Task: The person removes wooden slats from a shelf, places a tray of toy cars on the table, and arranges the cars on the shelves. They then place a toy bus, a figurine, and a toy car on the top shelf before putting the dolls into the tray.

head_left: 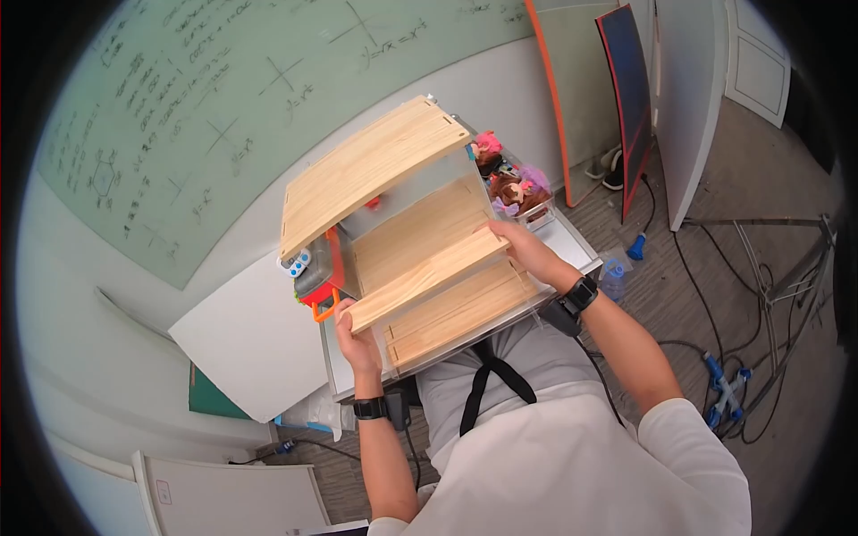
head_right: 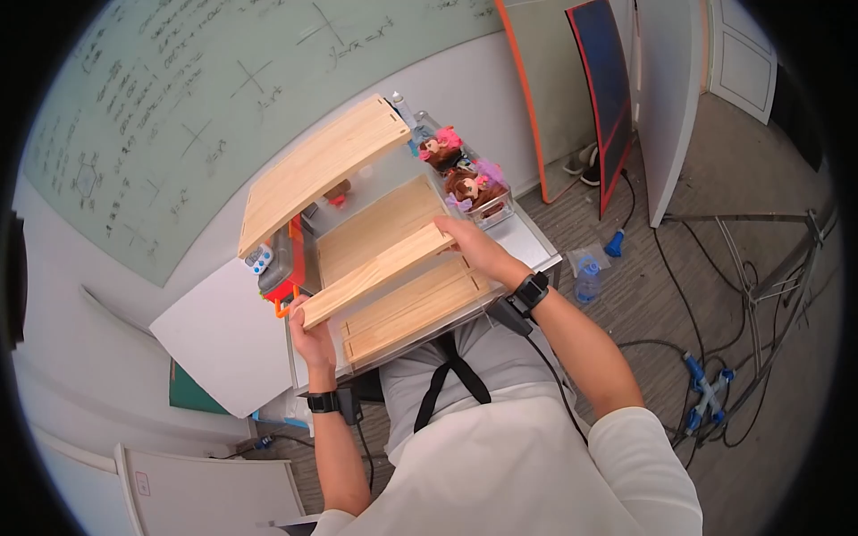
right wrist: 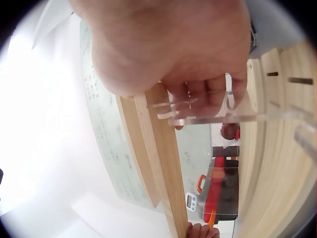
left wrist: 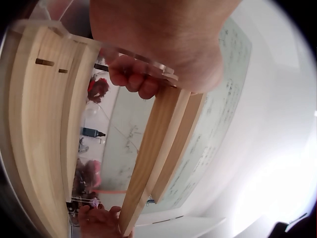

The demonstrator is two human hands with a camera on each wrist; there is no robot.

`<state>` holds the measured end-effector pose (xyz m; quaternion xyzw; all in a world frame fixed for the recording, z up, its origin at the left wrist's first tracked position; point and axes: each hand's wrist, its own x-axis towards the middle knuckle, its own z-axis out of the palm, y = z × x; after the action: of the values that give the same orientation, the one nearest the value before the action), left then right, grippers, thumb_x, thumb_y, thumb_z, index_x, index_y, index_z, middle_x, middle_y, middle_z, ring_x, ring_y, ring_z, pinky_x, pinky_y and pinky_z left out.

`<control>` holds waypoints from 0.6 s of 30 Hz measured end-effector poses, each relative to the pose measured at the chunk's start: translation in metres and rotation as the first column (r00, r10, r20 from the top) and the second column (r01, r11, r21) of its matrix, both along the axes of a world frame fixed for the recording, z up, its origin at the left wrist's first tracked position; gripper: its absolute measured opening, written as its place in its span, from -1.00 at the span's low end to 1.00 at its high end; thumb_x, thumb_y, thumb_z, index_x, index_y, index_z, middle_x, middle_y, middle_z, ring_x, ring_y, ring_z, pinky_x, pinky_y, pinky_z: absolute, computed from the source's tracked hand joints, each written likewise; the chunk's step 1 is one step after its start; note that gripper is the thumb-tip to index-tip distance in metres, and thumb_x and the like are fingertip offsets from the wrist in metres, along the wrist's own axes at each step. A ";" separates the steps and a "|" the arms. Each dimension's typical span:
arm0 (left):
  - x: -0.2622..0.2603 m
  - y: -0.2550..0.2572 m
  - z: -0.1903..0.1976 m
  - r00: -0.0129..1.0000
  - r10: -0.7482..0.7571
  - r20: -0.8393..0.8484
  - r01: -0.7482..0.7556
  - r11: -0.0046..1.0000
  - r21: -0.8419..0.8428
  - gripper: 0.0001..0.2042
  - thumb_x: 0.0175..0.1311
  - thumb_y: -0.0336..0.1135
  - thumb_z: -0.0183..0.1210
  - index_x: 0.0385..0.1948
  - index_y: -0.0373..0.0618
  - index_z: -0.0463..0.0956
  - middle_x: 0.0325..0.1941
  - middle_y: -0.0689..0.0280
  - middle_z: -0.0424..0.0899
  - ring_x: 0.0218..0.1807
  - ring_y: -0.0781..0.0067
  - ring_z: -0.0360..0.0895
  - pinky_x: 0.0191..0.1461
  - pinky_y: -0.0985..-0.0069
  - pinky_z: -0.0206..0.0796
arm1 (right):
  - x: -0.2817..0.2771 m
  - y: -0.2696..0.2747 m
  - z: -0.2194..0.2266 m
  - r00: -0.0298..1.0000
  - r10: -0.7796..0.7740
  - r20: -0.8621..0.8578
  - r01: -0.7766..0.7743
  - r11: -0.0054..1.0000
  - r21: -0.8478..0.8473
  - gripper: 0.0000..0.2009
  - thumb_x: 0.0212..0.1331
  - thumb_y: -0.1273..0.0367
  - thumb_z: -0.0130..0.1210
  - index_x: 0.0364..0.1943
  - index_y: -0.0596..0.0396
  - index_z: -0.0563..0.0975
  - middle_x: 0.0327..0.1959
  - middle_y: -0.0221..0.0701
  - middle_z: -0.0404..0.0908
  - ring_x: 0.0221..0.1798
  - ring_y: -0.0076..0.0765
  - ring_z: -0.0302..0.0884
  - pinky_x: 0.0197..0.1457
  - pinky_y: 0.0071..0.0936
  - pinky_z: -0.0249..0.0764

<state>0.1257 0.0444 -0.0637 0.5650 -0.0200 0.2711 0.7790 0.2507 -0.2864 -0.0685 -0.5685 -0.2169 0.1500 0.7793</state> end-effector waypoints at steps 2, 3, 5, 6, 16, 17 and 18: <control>0.001 0.001 -0.003 1.000 -0.015 -0.009 0.016 0.999 0.043 -0.71 0.46 -0.13 -0.06 -0.02 -0.14 0.42 -0.07 0.32 0.46 0.06 0.46 0.44 0.25 0.44 0.24 | -0.001 -0.003 -0.003 0.999 -0.002 -0.043 0.003 0.999 0.041 -0.55 0.58 0.07 -0.17 0.21 0.09 0.55 0.19 -0.42 0.59 0.26 -0.47 0.50 0.36 -0.39 0.39; 0.001 -0.001 -0.002 1.000 -0.017 -0.018 0.018 0.999 0.051 -0.71 0.46 -0.13 -0.06 -0.02 -0.14 0.42 -0.08 0.32 0.47 0.06 0.46 0.44 0.24 0.45 0.24 | -0.001 -0.005 -0.002 0.996 -0.003 -0.084 0.010 0.997 0.081 -0.56 0.58 0.10 -0.18 0.18 0.12 0.56 0.20 -0.39 0.60 0.33 -0.44 0.50 0.46 -0.35 0.35; 0.001 -0.005 0.000 1.000 -0.017 -0.026 0.018 0.998 0.057 -0.71 0.46 -0.14 -0.06 -0.02 -0.15 0.42 -0.08 0.31 0.48 0.05 0.47 0.44 0.23 0.46 0.25 | -0.001 -0.006 0.000 0.997 -0.005 -0.081 0.012 0.997 0.081 -0.57 0.58 0.11 -0.18 0.18 0.12 0.56 0.19 -0.38 0.61 0.31 -0.44 0.51 0.44 -0.36 0.36; 0.001 -0.006 0.000 0.999 -0.024 -0.029 0.026 0.998 0.059 -0.71 0.46 -0.13 -0.06 -0.03 -0.15 0.42 -0.08 0.31 0.48 0.05 0.47 0.43 0.23 0.46 0.24 | -0.001 -0.007 0.002 0.997 -0.009 -0.078 0.015 0.996 0.082 -0.57 0.57 0.12 -0.18 0.17 0.12 0.56 0.18 -0.37 0.61 0.30 -0.44 0.52 0.42 -0.36 0.37; 0.003 0.003 -0.005 1.000 0.006 -0.024 -0.004 0.994 0.105 -0.70 0.45 -0.13 -0.07 -0.04 -0.15 0.41 -0.09 0.31 0.46 0.06 0.45 0.43 0.22 0.47 0.25 | -0.005 -0.004 0.007 0.998 -0.014 -0.067 0.017 0.999 0.047 -0.55 0.57 0.11 -0.17 0.17 0.15 0.57 0.19 -0.33 0.62 0.28 -0.42 0.53 0.41 -0.38 0.38; 0.002 0.003 -0.005 1.000 0.007 -0.024 -0.005 0.994 0.105 -0.70 0.45 -0.13 -0.07 -0.04 -0.15 0.41 -0.09 0.31 0.46 0.06 0.45 0.43 0.22 0.47 0.25 | -0.005 -0.005 0.007 0.998 -0.017 -0.058 0.018 0.999 0.030 -0.55 0.57 0.10 -0.17 0.18 0.14 0.57 0.19 -0.34 0.61 0.29 -0.43 0.52 0.41 -0.38 0.38; 0.001 0.002 -0.004 1.000 -0.016 -0.020 0.017 0.997 0.079 -0.70 0.46 -0.13 -0.08 -0.03 -0.15 0.41 -0.08 0.31 0.46 0.06 0.45 0.43 0.22 0.47 0.25 | -0.005 -0.005 0.007 0.999 -0.019 -0.049 0.019 1.000 0.012 -0.55 0.57 0.10 -0.17 0.19 0.14 0.57 0.19 -0.35 0.61 0.29 -0.44 0.51 0.42 -0.38 0.38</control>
<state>0.1269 0.0460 -0.0673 0.5978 -0.0278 0.2580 0.7585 0.2459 -0.2911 -0.0617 -0.5618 -0.1932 0.1551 0.7893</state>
